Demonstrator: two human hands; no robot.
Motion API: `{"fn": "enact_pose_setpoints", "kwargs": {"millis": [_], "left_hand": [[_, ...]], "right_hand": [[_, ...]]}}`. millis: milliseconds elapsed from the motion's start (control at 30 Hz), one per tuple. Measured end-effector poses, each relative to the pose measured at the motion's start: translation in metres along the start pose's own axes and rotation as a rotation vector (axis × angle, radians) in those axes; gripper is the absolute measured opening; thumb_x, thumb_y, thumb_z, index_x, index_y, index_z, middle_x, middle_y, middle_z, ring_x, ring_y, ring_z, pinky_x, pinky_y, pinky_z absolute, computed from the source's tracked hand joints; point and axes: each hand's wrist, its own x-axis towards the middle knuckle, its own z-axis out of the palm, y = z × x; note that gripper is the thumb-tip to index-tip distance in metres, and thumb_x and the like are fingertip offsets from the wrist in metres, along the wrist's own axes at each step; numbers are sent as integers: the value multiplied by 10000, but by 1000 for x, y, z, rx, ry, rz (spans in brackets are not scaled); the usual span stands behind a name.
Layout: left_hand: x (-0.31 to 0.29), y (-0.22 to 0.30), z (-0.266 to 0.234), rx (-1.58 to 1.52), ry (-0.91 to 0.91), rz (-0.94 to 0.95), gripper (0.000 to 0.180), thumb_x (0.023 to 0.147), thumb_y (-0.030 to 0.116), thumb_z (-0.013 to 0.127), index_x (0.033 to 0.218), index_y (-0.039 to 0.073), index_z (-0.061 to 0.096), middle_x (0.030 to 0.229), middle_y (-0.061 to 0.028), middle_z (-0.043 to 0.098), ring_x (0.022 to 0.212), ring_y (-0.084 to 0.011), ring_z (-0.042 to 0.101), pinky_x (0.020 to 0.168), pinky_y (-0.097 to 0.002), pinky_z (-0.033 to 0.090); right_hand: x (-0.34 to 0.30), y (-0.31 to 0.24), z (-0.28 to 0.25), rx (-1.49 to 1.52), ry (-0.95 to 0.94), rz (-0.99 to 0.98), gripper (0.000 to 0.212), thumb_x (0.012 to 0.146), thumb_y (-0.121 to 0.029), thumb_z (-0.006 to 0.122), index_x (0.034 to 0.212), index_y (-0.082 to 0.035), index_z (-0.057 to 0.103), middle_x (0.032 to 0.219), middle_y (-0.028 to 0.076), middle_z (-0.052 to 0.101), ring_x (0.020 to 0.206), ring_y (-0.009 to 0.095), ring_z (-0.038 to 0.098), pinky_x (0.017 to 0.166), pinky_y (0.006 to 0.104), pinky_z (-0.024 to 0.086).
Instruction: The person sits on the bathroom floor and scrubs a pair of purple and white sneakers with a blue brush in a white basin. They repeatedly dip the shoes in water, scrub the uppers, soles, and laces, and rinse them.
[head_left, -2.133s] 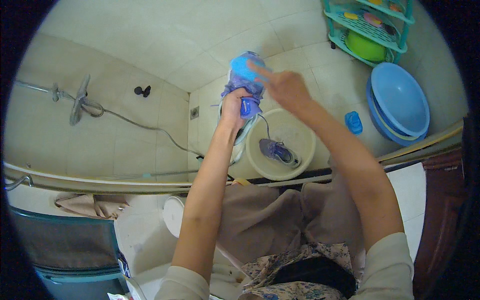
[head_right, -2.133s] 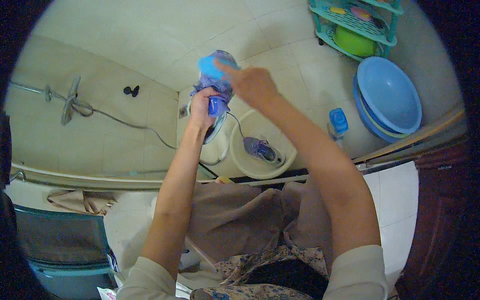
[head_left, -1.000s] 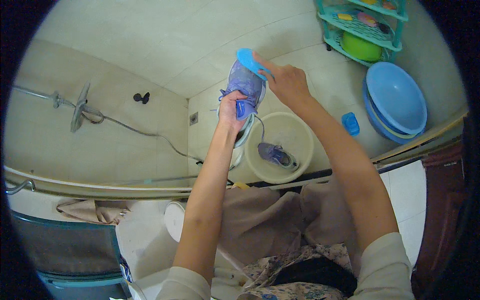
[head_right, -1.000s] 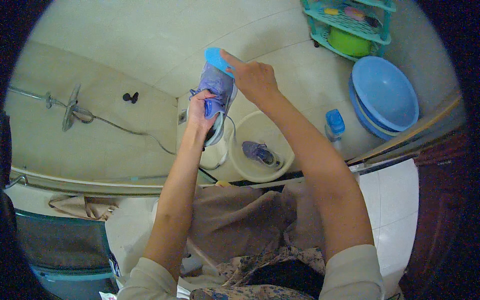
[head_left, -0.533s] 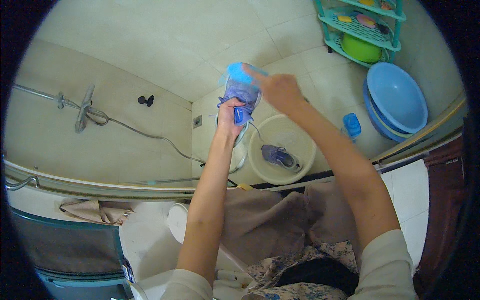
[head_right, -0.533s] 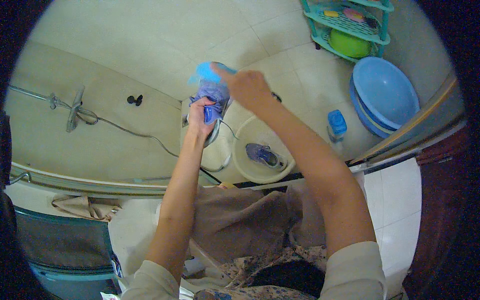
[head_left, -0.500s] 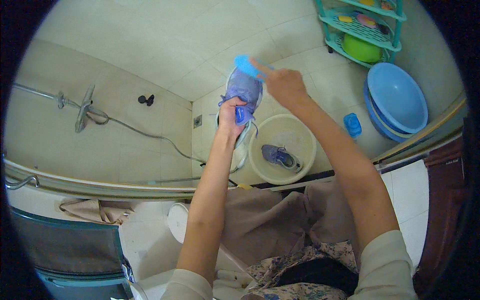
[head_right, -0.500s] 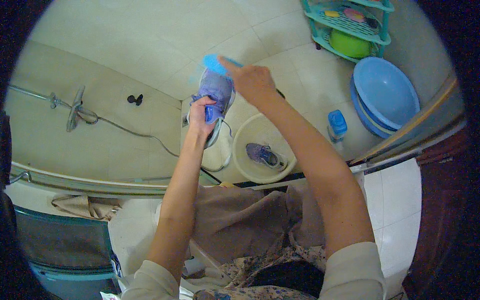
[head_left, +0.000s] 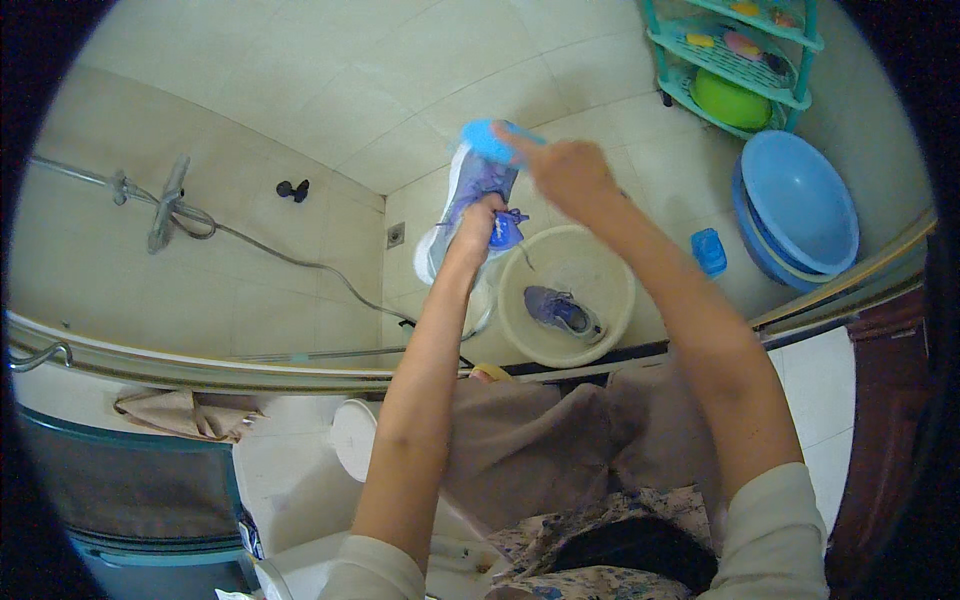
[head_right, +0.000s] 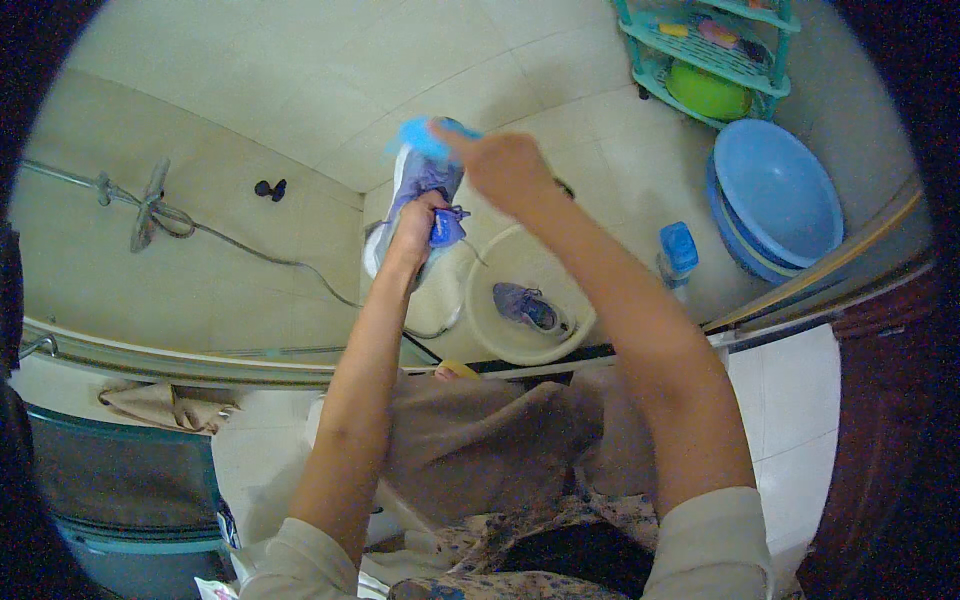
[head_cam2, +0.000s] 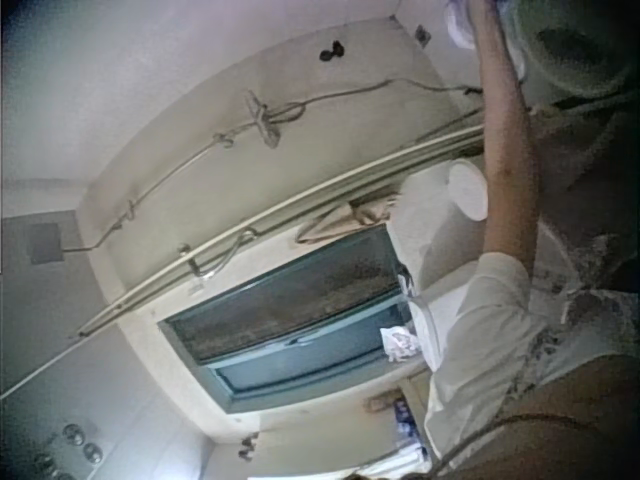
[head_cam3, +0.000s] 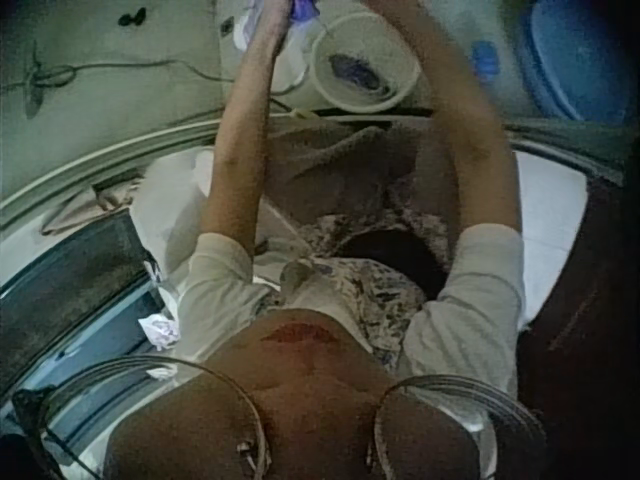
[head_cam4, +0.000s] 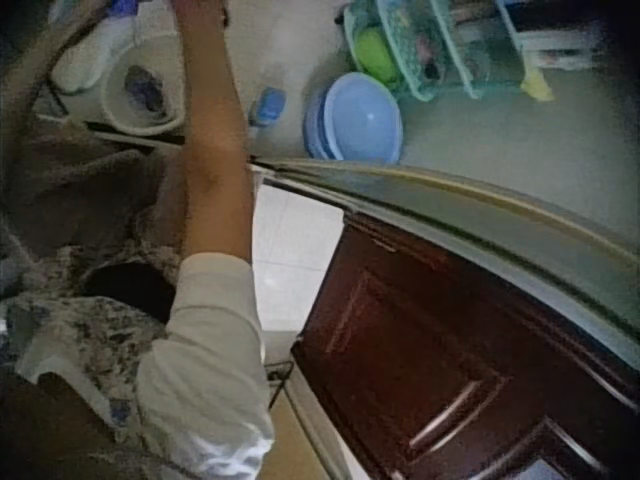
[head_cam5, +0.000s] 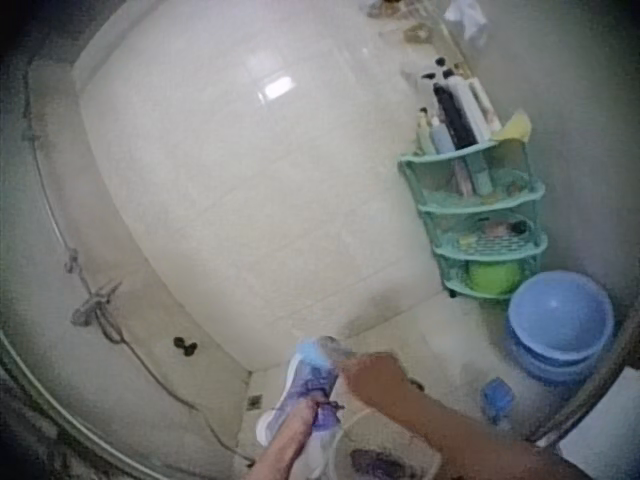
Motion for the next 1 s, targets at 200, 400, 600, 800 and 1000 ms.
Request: {"fn": "enact_pose_setpoints", "kwargs": {"millis": [200,400,600,800,1000], "left_hand": [[29,-37,-20,412,31,322,235,785,224,451,824,18,558,727,-46,519,660,-155,494,612,-302,420],[0,-20,-17,845,69,453,348,776,258,473,1063,74,544,955,-125,585,910,-280,546,801,-381,422],[-5,-27,-33,1053,12,598,381,781,309,499,1077,72,543,1042,-151,579,1012,-302,525,893,-389,386],[3,-42,-38,1161,-45,588,452,783,332,510,1162,85,499,1167,-165,516,1114,-339,450,960,-427,327],[2,-33,-33,1355,-39,608,428,797,317,497,1158,87,495,1166,-154,511,1110,-340,448,951,-437,331]], "right_hand": [[-9,-19,-9,103,-40,-196,523,771,-128,514,1274,-246,431,612,121,594,544,253,604,496,386,474],[-1,16,-8,0,-38,-4,545,782,-141,508,1301,-264,397,616,116,596,543,261,604,488,379,474],[-4,-18,-2,0,-52,-106,580,782,-152,510,1326,-285,358,652,104,608,576,259,612,502,385,475],[-8,-26,-10,30,-166,-92,563,769,-176,533,1309,-235,387,644,102,610,580,249,613,525,371,474],[1,-1,-11,9,-125,25,552,744,-145,565,1274,-229,434,624,83,605,573,251,614,529,358,481]]}}
